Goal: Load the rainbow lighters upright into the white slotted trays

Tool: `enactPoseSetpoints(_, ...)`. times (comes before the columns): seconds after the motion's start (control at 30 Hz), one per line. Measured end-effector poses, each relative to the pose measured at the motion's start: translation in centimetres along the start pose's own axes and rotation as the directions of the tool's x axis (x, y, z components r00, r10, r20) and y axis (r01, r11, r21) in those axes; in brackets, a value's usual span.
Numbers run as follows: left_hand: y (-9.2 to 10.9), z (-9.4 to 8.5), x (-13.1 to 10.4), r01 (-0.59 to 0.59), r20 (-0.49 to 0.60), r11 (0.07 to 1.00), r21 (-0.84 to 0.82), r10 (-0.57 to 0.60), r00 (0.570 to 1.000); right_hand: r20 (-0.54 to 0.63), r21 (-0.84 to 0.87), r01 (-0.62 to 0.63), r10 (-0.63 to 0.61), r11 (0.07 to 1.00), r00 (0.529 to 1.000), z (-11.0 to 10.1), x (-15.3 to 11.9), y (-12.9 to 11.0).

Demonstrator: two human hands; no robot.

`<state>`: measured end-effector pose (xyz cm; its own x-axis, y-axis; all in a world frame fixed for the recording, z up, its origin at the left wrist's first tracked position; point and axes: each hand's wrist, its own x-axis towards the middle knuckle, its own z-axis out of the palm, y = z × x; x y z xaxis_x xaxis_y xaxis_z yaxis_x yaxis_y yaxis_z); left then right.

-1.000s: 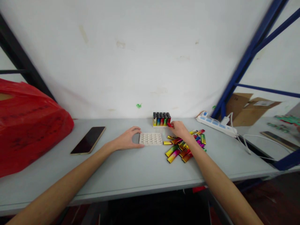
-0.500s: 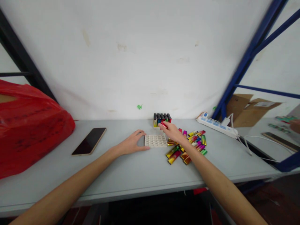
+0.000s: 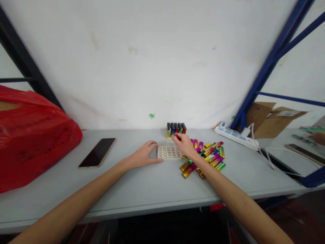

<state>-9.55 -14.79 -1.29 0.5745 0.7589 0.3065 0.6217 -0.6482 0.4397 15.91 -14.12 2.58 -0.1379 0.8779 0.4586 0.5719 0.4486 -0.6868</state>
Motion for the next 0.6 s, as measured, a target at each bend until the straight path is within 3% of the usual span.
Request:
enactPoseSetpoints(0.13,-0.1,0.1,0.0,0.001,0.003,1.000,-0.006,-0.001,1.000,0.015,0.017,0.053,-0.054,0.998,0.998,0.3,-0.2,0.3)
enactPoseSetpoints(0.27,-0.3,0.1,0.1,-0.006,-0.003,1.000,-0.019,0.006,1.000,0.144,0.062,0.131,-0.139,0.989,0.980,0.9,-0.4,0.6)
enactPoseSetpoints(0.4,-0.5,0.2,0.1,0.001,0.009,1.000,-0.020,-0.001,1.000,0.189,-0.097,0.316,-0.294,0.944,0.937,1.3,-0.7,0.4)
enactPoseSetpoints(0.6,-0.5,0.2,0.2,0.006,0.020,1.000,-0.008,-0.006,1.000,0.189,-0.160,0.252,-0.221,0.954,0.957,2.2,-0.3,0.2)
